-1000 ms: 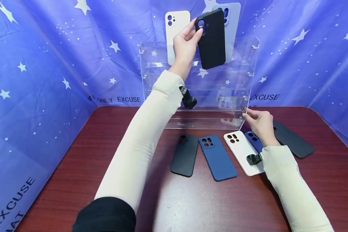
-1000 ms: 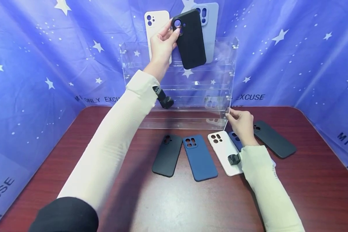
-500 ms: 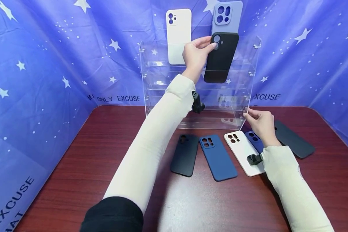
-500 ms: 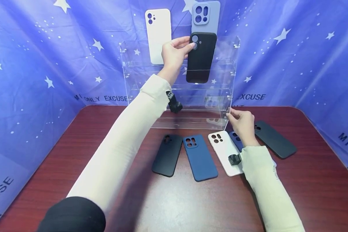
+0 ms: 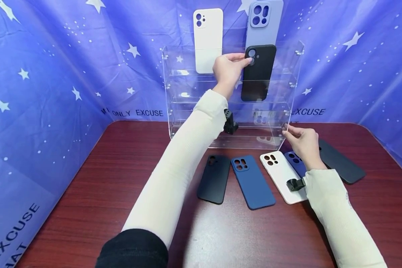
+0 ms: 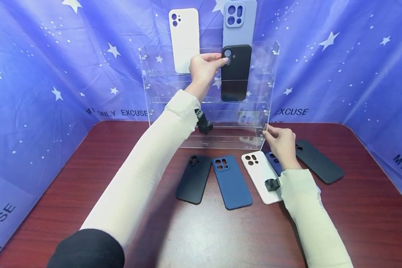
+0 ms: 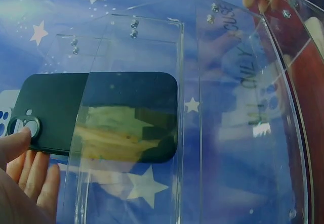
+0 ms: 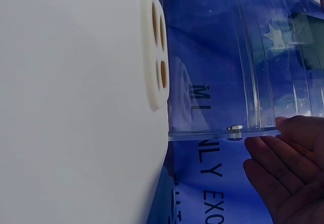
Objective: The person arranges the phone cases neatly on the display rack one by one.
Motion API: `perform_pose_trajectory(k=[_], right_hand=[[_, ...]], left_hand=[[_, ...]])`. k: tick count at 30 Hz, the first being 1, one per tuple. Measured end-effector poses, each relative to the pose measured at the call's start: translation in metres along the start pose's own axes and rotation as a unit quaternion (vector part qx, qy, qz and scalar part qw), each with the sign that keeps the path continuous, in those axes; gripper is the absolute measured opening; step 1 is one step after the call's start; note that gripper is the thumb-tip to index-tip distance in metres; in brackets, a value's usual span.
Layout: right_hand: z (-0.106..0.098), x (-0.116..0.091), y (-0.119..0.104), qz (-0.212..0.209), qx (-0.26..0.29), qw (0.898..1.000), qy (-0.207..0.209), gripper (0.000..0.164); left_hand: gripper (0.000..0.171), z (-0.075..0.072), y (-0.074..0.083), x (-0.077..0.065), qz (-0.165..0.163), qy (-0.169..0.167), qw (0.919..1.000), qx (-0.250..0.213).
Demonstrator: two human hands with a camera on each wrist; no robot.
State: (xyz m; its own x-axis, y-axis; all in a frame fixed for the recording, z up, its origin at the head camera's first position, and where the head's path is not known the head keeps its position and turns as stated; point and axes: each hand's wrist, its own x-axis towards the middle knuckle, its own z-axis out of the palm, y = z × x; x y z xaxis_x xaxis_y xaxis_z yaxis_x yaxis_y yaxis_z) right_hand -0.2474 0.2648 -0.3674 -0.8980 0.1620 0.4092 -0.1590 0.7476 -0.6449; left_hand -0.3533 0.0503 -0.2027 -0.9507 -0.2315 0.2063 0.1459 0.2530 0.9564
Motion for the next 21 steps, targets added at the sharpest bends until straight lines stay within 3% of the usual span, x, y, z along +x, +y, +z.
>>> perform_pose_trajectory(k=[12, 17, 21], right_hand=[[0.001, 0.001, 0.002, -0.007, -0.005, 1.0, 0.011, 0.028], [0.001, 0.001, 0.003, -0.001, -0.01, 1.0, 0.005, 0.029], [0.0, -0.001, 0.002, -0.008, -0.012, 1.0, -0.003, 0.03]], left_hand=[[0.022, -0.009, -0.007, -0.003, 0.04, -0.003, 0.9974, 0.06], [0.029, -0.025, -0.016, -0.005, 0.074, -0.027, 0.9969, 0.0], [0.035, -0.046, -0.032, -0.019, 0.103, -0.071, 0.9894, -0.074]])
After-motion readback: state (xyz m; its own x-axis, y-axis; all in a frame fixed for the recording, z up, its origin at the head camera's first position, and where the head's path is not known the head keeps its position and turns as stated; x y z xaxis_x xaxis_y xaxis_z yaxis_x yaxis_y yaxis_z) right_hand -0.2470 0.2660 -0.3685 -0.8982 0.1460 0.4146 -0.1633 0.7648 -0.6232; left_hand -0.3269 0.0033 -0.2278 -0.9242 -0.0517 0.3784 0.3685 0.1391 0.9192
